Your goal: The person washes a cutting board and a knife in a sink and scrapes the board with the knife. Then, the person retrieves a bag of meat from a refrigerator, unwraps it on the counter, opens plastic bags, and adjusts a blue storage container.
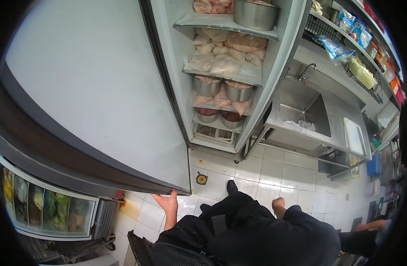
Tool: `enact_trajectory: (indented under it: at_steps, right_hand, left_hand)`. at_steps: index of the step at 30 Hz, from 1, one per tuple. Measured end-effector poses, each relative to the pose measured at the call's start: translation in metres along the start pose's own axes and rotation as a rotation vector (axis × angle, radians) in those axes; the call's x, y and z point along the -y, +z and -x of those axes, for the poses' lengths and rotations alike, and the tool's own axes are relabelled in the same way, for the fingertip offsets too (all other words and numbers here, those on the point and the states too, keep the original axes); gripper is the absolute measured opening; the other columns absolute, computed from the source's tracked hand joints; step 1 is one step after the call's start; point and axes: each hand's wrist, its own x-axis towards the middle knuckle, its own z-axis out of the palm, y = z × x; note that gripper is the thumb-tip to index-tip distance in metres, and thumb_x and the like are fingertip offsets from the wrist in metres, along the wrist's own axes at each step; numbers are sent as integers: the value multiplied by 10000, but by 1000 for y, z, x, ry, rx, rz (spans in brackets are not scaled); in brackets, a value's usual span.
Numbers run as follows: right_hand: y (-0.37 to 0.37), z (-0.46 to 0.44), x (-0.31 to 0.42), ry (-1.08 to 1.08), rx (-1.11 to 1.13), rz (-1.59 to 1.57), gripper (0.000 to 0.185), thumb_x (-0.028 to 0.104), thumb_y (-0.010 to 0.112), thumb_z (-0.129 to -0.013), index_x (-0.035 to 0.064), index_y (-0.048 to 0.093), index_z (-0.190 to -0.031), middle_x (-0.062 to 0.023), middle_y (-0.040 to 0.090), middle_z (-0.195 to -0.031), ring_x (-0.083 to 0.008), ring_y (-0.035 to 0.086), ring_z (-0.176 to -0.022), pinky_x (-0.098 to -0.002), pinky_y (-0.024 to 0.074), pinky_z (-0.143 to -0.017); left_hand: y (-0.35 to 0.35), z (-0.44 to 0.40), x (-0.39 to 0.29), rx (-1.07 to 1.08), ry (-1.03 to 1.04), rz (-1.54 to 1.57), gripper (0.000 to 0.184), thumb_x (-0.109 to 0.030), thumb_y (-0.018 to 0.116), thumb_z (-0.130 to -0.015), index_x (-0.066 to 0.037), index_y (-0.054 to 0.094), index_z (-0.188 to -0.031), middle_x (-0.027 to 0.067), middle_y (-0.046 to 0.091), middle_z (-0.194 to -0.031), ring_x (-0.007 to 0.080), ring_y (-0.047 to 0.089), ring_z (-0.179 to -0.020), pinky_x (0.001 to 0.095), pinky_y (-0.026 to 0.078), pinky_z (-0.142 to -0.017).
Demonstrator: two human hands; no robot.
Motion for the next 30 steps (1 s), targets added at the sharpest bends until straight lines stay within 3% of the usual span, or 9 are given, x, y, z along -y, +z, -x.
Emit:
enact_trajectory:
  at_steps: [3,5,7,9,13,15,19,25,30]
  right_hand:
    - [-6,10,-17,175,86,-115,226,58,583,-813,-64,672,-982,-276,692,-1013,-403,686,-969,-436,537,-826]
    - [-6,29,9,2,76,-31,219,53,567,-821,-69,673,-969,-263,702,-957,-392,692,-961,-421,539,-808]
    - [1,37,41,-76,58,-52,195,90,602,-798,-16,725,-906,-261,710,-879,-380,707,-839,-429,550,-774]
    - [36,5,46,-290,37,-13,161,103,617,-810,-7,706,-887,-219,702,-782,-324,712,-733,-406,559,-655]
    - [56,-25,99,-485,192,-276,76,94,626,-850,29,645,-815,-81,609,-629,-162,613,-511,-315,473,-432]
    - [44,-24,128,-464,240,-255,126,112,657,-798,6,685,-860,-149,685,-736,-227,659,-605,-366,530,-582]
    - [10,0,163,-329,444,-206,121,88,628,-838,50,651,-951,-68,644,-764,-169,617,-561,-307,491,-469]
    - [0,-8,125,-126,722,-51,143,154,669,-866,69,658,-981,-73,641,-769,-198,654,-603,-331,531,-490]
    - [-13,5,108,-130,666,103,161,140,666,-833,42,660,-960,-85,646,-785,-188,623,-558,-321,498,-472]
  left_hand:
    - [-8,-10,-1,7,-34,48,708,8,731,-657,45,413,-1289,173,516,-1201,277,517,-1128,381,380,-1043]
    - [-13,-16,-4,5,-82,63,736,25,720,-646,45,400,-1309,174,514,-1218,276,515,-1135,376,377,-1049]
    - [-17,-23,-8,-1,-88,137,751,46,699,-626,41,400,-1316,173,517,-1221,274,518,-1131,370,390,-1034]
    - [-20,-30,-11,-13,-99,103,746,58,681,-617,35,406,-1309,162,525,-1202,270,528,-1113,365,408,-1012]
    - [-31,-42,-14,-12,-82,75,711,59,677,-619,20,424,-1282,139,544,-1153,262,547,-1066,358,425,-986]
    - [-37,-47,-21,-1,-108,60,703,62,674,-619,14,429,-1276,132,549,-1141,261,553,-1053,356,429,-980]
    - [-45,-53,-32,17,-146,44,658,71,657,-620,3,447,-1240,113,551,-1101,249,560,-1030,346,446,-947]
    - [-46,-57,-24,23,-145,99,630,73,645,-609,-16,459,-1205,88,542,-1054,240,560,-1003,344,455,-923]
    - [-47,-59,-14,8,-174,106,652,84,642,-609,-19,456,-1225,83,545,-1055,231,561,-1006,339,456,-924]
